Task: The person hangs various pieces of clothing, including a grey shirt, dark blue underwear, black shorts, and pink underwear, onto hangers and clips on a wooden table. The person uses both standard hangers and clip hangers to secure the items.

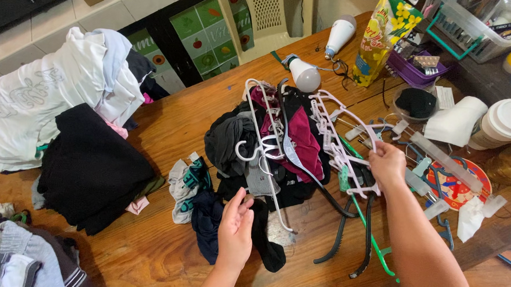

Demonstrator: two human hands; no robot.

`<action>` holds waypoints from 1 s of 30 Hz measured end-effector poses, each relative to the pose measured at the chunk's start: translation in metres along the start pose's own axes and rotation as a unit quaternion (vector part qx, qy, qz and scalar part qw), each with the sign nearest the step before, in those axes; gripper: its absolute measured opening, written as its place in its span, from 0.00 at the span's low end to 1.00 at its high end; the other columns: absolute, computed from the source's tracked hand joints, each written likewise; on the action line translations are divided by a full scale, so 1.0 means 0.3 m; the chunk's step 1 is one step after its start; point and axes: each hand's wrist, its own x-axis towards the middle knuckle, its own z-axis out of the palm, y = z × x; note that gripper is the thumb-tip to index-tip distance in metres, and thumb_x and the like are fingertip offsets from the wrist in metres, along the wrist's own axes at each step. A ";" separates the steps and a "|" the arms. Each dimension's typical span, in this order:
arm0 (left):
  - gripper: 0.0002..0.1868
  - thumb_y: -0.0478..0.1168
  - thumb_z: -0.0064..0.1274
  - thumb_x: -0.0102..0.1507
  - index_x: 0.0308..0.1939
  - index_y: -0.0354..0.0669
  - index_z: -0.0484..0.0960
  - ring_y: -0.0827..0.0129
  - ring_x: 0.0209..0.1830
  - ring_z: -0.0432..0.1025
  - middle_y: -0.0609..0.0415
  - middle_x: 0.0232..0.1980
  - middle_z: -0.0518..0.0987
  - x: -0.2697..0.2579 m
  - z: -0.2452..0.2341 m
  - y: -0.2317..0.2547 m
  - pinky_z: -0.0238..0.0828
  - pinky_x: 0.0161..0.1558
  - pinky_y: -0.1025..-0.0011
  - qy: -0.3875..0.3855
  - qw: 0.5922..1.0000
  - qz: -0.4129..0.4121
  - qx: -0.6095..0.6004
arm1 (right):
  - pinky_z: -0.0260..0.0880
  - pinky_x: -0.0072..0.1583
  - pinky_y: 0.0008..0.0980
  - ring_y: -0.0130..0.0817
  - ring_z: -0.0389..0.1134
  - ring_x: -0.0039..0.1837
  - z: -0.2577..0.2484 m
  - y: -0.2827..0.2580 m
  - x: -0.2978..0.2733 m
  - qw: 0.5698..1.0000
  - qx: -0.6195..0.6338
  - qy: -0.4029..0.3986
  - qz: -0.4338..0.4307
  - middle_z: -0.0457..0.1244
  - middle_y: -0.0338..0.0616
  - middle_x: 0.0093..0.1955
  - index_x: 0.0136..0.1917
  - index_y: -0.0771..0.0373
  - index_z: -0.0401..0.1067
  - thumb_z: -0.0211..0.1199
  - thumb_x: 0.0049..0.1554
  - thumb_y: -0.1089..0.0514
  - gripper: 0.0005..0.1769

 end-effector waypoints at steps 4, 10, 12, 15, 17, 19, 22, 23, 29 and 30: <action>0.26 0.30 0.46 0.69 0.73 0.35 0.67 0.66 0.67 0.71 0.48 0.69 0.71 -0.056 -0.023 0.036 0.68 0.64 0.70 0.009 0.999 0.021 0.033 | 0.68 0.44 0.26 0.25 0.66 0.42 -0.011 0.004 0.025 0.969 0.231 -0.079 -0.039 0.70 0.43 0.52 0.69 0.69 0.69 0.62 0.59 0.70 0.24; 0.26 0.28 0.45 0.68 0.71 0.34 0.68 0.64 0.66 0.71 0.48 0.71 0.68 -0.081 -0.006 0.066 0.67 0.66 0.69 -0.006 0.999 0.045 0.001 | 0.72 0.51 0.22 0.22 0.68 0.47 -0.030 -0.104 -0.024 0.942 0.254 -0.103 -0.194 0.69 0.45 0.57 0.71 0.71 0.68 0.61 0.60 0.73 0.26; 0.25 0.28 0.46 0.68 0.71 0.33 0.69 0.65 0.67 0.71 0.48 0.71 0.68 -0.087 -0.004 0.074 0.67 0.66 0.69 -0.012 0.999 0.048 -0.001 | 0.73 0.51 0.23 0.22 0.69 0.47 -0.040 -0.178 -0.087 0.934 0.276 -0.101 -0.205 0.70 0.46 0.57 0.71 0.71 0.69 0.61 0.60 0.74 0.26; 0.24 0.27 0.46 0.68 0.69 0.33 0.71 0.64 0.68 0.71 0.47 0.71 0.69 -0.100 0.008 0.084 0.67 0.68 0.68 -0.018 0.998 0.066 0.000 | 0.75 0.54 0.24 0.23 0.71 0.50 -0.054 -0.290 -0.190 0.913 0.332 -0.084 -0.224 0.70 0.46 0.57 0.71 0.71 0.68 0.61 0.59 0.74 0.25; 0.23 0.26 0.46 0.68 0.68 0.32 0.72 0.64 0.69 0.70 0.47 0.72 0.69 -0.103 0.013 0.084 0.66 0.68 0.68 -0.021 0.997 0.074 -0.008 | 0.75 0.55 0.23 0.23 0.71 0.51 -0.057 -0.348 -0.259 0.913 0.316 -0.076 -0.246 0.70 0.45 0.57 0.71 0.71 0.69 0.62 0.60 0.73 0.25; 0.23 0.25 0.46 0.68 0.68 0.32 0.73 0.64 0.69 0.69 0.47 0.72 0.69 -0.102 0.013 0.079 0.65 0.69 0.68 -0.026 0.997 0.073 -0.024 | 0.74 0.56 0.24 0.23 0.71 0.53 -0.044 -0.391 -0.331 0.919 0.267 -0.061 -0.284 0.70 0.45 0.58 0.71 0.69 0.70 0.63 0.61 0.72 0.24; 0.22 0.25 0.45 0.68 0.67 0.31 0.74 0.64 0.70 0.69 0.47 0.72 0.68 -0.118 0.010 0.070 0.64 0.70 0.68 -0.023 0.998 0.046 -0.044 | 0.74 0.54 0.26 0.27 0.72 0.54 0.001 -0.428 -0.435 0.925 0.114 -0.018 -0.363 0.71 0.45 0.58 0.68 0.64 0.72 0.65 0.60 0.71 0.24; 0.21 0.25 0.45 0.68 0.66 0.31 0.74 0.63 0.70 0.69 0.47 0.73 0.68 -0.122 0.011 0.067 0.64 0.69 0.68 -0.021 0.998 0.050 -0.041 | 0.75 0.52 0.28 0.29 0.73 0.52 0.029 -0.430 -0.467 0.920 0.045 -0.001 -0.389 0.71 0.44 0.57 0.67 0.61 0.73 0.66 0.57 0.71 0.25; 0.20 0.30 0.47 0.68 0.64 0.34 0.78 0.65 0.67 0.72 0.48 0.72 0.70 -0.155 -0.001 0.093 0.68 0.65 0.70 -0.019 0.998 0.021 0.057 | 0.70 0.62 0.43 0.49 0.69 0.59 0.313 -0.384 -0.552 0.869 -0.058 -0.126 -0.476 0.69 0.50 0.57 0.60 0.64 0.76 0.65 0.57 0.62 0.17; 0.20 0.30 0.47 0.68 0.64 0.35 0.77 0.66 0.68 0.71 0.49 0.72 0.70 -0.159 -0.003 0.101 0.68 0.64 0.70 -0.019 0.998 0.004 0.054 | 0.70 0.62 0.42 0.48 0.69 0.60 0.319 -0.367 -0.563 0.873 -0.056 -0.121 -0.470 0.69 0.50 0.58 0.60 0.64 0.77 0.65 0.57 0.62 0.17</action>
